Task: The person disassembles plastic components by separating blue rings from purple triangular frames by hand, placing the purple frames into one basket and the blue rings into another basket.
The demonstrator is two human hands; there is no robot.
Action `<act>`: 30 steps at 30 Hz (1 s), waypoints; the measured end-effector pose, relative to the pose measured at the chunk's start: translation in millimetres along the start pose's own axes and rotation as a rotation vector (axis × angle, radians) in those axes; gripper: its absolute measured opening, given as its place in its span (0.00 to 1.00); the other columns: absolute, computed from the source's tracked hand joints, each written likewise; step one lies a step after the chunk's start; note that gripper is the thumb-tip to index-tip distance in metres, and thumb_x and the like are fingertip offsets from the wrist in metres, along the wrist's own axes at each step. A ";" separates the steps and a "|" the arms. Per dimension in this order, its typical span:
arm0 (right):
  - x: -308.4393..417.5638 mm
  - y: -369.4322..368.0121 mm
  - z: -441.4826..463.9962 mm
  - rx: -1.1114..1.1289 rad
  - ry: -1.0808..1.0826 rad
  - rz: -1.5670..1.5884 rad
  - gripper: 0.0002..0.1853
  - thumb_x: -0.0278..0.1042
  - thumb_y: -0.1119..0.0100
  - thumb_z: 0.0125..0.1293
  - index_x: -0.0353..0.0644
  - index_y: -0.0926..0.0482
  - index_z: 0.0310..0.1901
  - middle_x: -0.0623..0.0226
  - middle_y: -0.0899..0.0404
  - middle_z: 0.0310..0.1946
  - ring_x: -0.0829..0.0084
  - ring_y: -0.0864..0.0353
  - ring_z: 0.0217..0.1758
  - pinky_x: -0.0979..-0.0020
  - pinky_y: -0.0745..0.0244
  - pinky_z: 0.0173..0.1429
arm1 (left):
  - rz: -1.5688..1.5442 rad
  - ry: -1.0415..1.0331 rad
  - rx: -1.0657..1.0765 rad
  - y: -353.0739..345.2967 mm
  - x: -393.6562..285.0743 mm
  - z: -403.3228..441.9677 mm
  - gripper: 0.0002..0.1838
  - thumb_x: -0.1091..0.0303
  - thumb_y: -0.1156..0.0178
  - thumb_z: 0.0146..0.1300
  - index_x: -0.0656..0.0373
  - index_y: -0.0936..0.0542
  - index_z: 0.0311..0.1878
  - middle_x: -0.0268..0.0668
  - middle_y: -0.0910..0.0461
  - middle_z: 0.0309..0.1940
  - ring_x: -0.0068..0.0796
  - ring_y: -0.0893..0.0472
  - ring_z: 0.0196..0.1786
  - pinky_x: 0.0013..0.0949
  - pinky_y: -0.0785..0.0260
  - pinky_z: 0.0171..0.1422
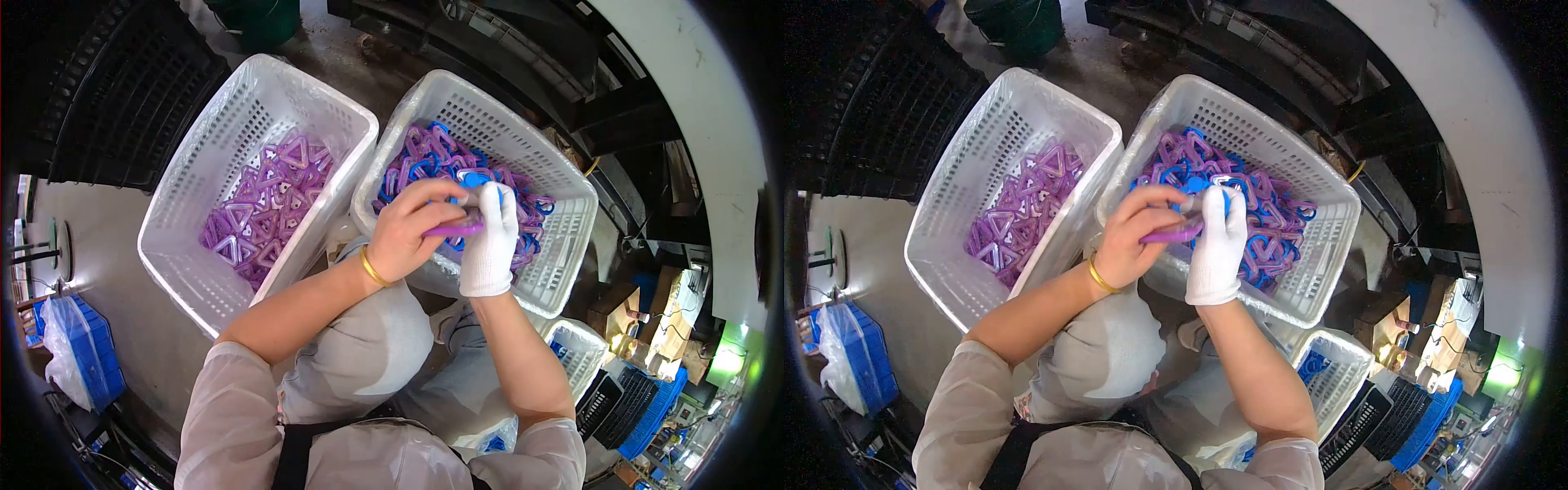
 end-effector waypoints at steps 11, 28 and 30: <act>-51.4 131.6 62.9 0.484 0.526 -1.524 0.25 0.34 0.27 0.53 0.38 0.24 0.52 0.52 0.20 0.45 0.54 0.21 0.48 0.61 0.24 0.53 | 0.500 0.542 -0.372 199.5 163.2 -84.7 0.19 0.74 0.38 0.59 0.60 0.25 0.55 0.46 0.24 0.45 0.46 0.22 0.44 0.40 0.30 0.52; -208.5 585.3 -308.7 -1.093 -0.845 -0.435 0.25 0.47 0.52 0.73 0.36 0.28 0.62 0.50 0.24 0.52 0.62 0.21 0.49 0.69 0.24 0.51 | 0.489 1.298 0.750 231.8 348.3 -438.1 0.21 0.67 0.50 0.69 0.53 0.26 0.64 0.43 0.22 0.56 0.35 0.25 0.61 0.40 0.36 0.68; -246.1 565.2 -330.9 -1.054 -0.909 -0.340 0.25 0.46 0.51 0.73 0.37 0.28 0.62 0.51 0.23 0.52 0.63 0.21 0.47 0.69 0.25 0.50 | 0.110 1.605 0.387 235.1 338.1 -439.3 0.20 0.64 0.49 0.69 0.53 0.26 0.63 0.41 0.20 0.54 0.30 0.24 0.59 0.40 0.38 0.68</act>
Point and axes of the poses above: each hand's wrist, its own z-axis towards the middle knuckle, its own y-axis out of the back of the hand, x = y × z, the point moved 10 cm from there along z, towards the middle knuckle
